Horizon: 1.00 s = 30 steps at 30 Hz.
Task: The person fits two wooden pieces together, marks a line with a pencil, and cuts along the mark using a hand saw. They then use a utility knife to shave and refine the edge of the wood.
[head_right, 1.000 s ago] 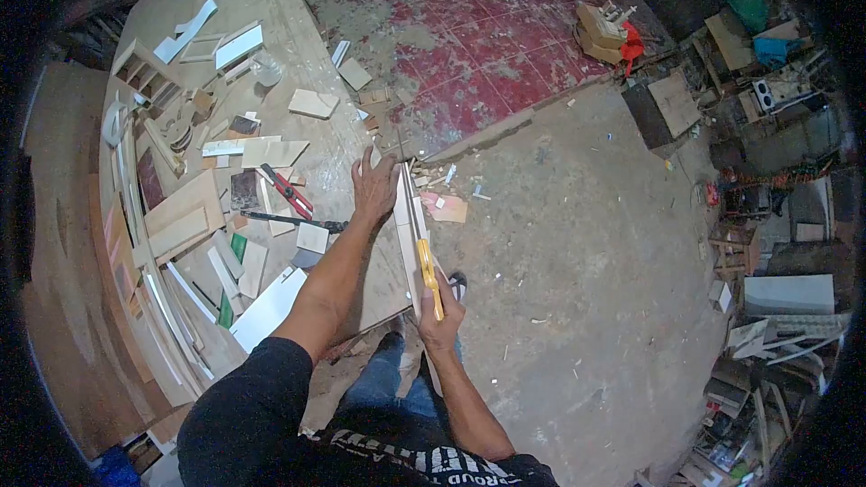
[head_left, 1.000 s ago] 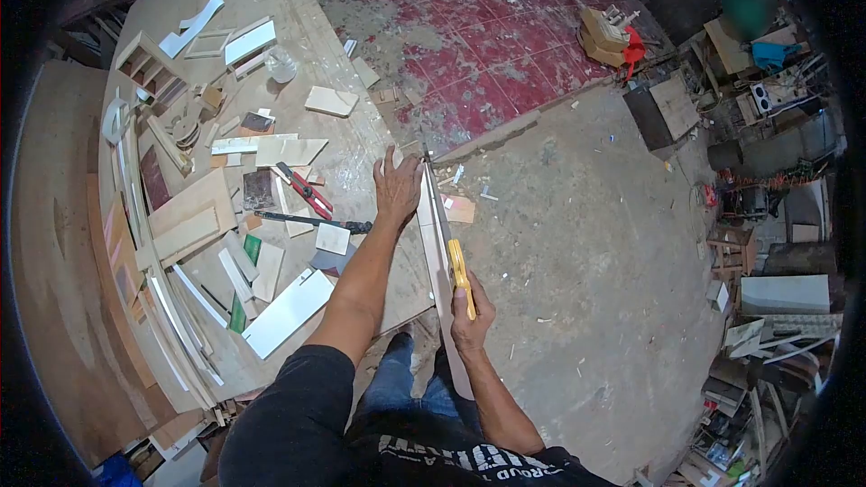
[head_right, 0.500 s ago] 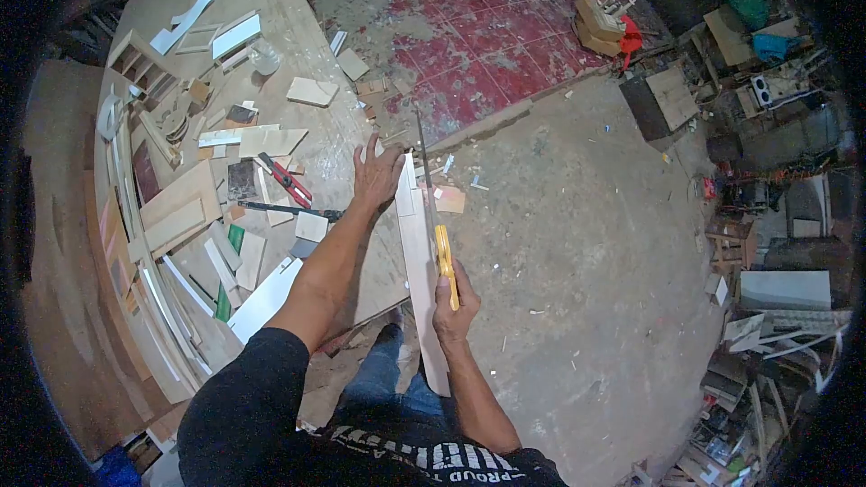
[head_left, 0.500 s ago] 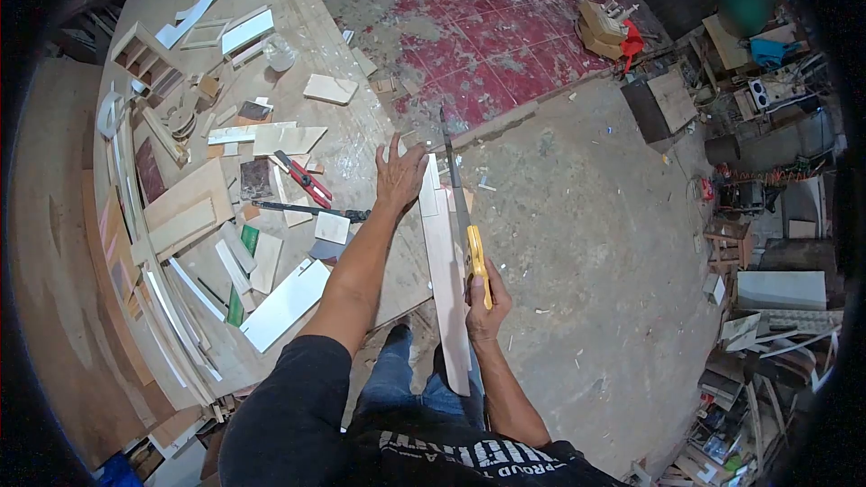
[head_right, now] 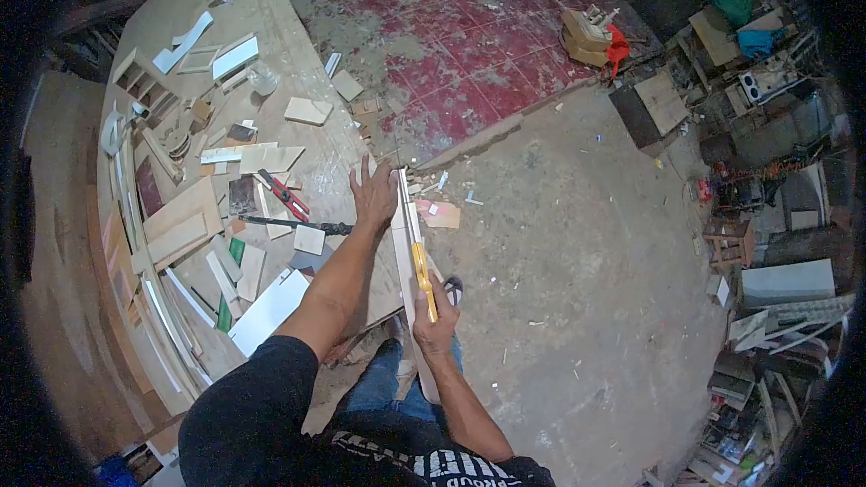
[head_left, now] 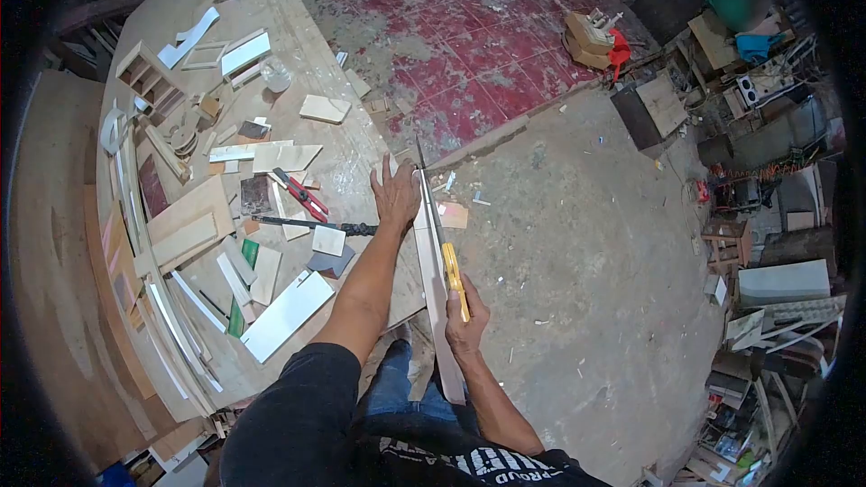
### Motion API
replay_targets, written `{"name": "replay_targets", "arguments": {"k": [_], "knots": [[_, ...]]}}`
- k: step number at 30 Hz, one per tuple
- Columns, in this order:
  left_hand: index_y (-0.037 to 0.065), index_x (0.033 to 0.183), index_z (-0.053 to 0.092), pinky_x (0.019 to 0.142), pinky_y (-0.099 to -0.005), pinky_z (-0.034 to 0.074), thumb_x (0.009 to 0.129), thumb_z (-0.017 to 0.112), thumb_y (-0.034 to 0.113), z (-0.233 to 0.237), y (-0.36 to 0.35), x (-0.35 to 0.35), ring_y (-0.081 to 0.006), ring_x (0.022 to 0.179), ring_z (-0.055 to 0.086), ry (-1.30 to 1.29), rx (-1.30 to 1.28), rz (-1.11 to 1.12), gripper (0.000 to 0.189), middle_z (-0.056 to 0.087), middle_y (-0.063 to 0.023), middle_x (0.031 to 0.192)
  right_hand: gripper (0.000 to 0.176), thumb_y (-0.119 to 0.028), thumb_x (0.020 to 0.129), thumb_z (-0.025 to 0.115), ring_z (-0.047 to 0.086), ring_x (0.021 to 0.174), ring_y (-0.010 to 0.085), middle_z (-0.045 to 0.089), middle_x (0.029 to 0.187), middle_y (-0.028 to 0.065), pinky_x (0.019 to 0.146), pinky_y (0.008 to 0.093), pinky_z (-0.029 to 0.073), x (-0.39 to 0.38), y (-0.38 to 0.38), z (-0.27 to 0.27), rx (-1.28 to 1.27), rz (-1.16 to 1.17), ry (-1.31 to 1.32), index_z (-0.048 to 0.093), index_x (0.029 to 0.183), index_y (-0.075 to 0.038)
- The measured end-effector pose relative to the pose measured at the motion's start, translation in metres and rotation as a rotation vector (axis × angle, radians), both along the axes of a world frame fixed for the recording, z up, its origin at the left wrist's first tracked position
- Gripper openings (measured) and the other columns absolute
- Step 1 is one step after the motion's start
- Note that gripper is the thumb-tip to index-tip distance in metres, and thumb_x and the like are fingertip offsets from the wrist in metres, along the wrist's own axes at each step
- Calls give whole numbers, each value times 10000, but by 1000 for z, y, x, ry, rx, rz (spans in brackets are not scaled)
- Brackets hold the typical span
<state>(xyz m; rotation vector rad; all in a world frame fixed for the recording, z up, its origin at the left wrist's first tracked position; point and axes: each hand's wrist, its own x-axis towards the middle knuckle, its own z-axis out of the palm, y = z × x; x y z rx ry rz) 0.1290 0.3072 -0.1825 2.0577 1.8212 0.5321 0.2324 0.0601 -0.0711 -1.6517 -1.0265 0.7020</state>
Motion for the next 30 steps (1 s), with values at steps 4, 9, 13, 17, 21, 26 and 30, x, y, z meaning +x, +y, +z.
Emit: {"name": "replay_targets", "arguments": {"k": [4, 9, 13, 17, 21, 26, 30], "knots": [[119, 1296, 621, 1210, -585, 94, 1008, 490, 293, -2, 0, 2, -359, 1520, 230, -24, 57, 31, 361, 545, -63, 1473, 397, -99, 946, 614, 727, 987, 241, 738, 1090, 221, 864, 329, 547, 0, -4, -1, 7, -7, -45, 627, 1321, 31], [175, 1289, 663, 1202, -546, 118, 1015, 501, 332, 2, 2, 4, -320, 1509, 261, 56, 39, 66, 354, 574, 2, 1454, 393, -109, 953, 621, 733, 1006, 264, 727, 1126, 244, 873, 334, 550, 4, -7, -4, 8, 22, -56, 629, 1320, 30], [178, 1268, 684, 1199, -539, 125, 1020, 499, 351, -2, 3, 3, -312, 1503, 274, 58, 70, 75, 355, 591, 10, 1434, 394, -107, 955, 620, 732, 1013, 264, 723, 1133, 249, 878, 335, 551, 3, -7, 0, 29, 21, -41, 623, 1320, 44], [178, 1269, 687, 1199, -533, 124, 1005, 514, 336, -6, 3, 4, -298, 1509, 262, 57, 77, 74, 353, 597, 16, 1427, 400, -93, 958, 609, 725, 1036, 276, 710, 1167, 257, 895, 336, 546, 2, -9, 2, 0, 48, -43, 607, 1325, 66], [142, 1233, 691, 1185, -555, 140, 992, 533, 307, -12, 3, 3, -311, 1497, 278, 28, 150, 64, 332, 615, -12, 1397, 404, -84, 960, 599, 720, 1042, 276, 703, 1181, 263, 899, 332, 543, 0, -10, 1, 6, 52, -61, 598, 1334, 71], [152, 1236, 691, 1185, -553, 137, 993, 534, 306, -9, 3, 3, -313, 1498, 275, 28, 150, 63, 329, 621, -4, 1393, 406, -81, 960, 599, 721, 1031, 268, 711, 1158, 262, 890, 328, 543, 2, -7, 2, -38, 59, 1, 597, 1337, 71], [157, 1245, 688, 1185, -548, 132, 996, 533, 306, -10, 3, 2, -312, 1503, 270, 17, 138, 59, 329, 626, -6, 1387, 405, -89, 958, 610, 725, 1008, 253, 724, 1123, 253, 867, 324, 547, 1, -2, -2, -22, 49, 1, 604, 1330, 72]]}}
